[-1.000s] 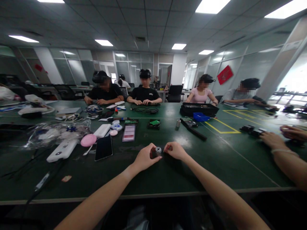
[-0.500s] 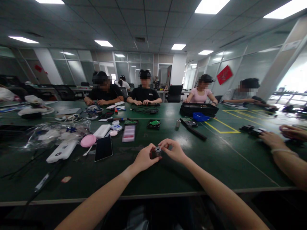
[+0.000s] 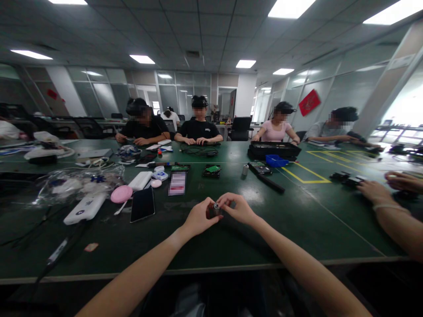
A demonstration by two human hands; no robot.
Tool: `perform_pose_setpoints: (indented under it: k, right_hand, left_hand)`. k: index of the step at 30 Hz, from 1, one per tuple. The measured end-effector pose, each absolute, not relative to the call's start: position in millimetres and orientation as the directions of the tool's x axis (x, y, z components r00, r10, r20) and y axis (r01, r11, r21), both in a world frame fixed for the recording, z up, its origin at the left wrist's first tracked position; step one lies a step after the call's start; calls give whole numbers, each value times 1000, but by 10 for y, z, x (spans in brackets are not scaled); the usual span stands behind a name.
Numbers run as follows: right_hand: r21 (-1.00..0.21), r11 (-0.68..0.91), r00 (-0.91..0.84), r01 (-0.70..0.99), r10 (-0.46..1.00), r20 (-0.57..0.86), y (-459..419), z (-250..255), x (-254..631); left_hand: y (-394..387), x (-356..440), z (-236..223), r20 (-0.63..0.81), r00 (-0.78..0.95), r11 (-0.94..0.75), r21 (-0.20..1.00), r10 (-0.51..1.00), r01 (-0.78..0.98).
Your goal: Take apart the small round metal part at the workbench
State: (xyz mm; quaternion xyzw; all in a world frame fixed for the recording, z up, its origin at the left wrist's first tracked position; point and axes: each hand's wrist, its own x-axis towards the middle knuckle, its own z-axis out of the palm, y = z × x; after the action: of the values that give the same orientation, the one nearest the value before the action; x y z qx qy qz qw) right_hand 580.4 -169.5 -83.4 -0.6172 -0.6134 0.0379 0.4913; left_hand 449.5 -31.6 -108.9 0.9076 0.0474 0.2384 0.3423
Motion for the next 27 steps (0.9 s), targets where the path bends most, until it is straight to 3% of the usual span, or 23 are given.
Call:
perform_pose_setpoints:
  k: [12, 27]
  right_hand:
    - [-689, 185, 322, 700, 780, 536, -1687, -844, 5782]
    - [-660, 158, 271, 734, 824, 498, -1680, -836, 5772]
  left_hand:
    - [-317, 4490, -1086, 391, 883, -772, 634, 258, -55]
    - [-313, 4493, -1086, 398, 883, -767, 637, 247, -73]
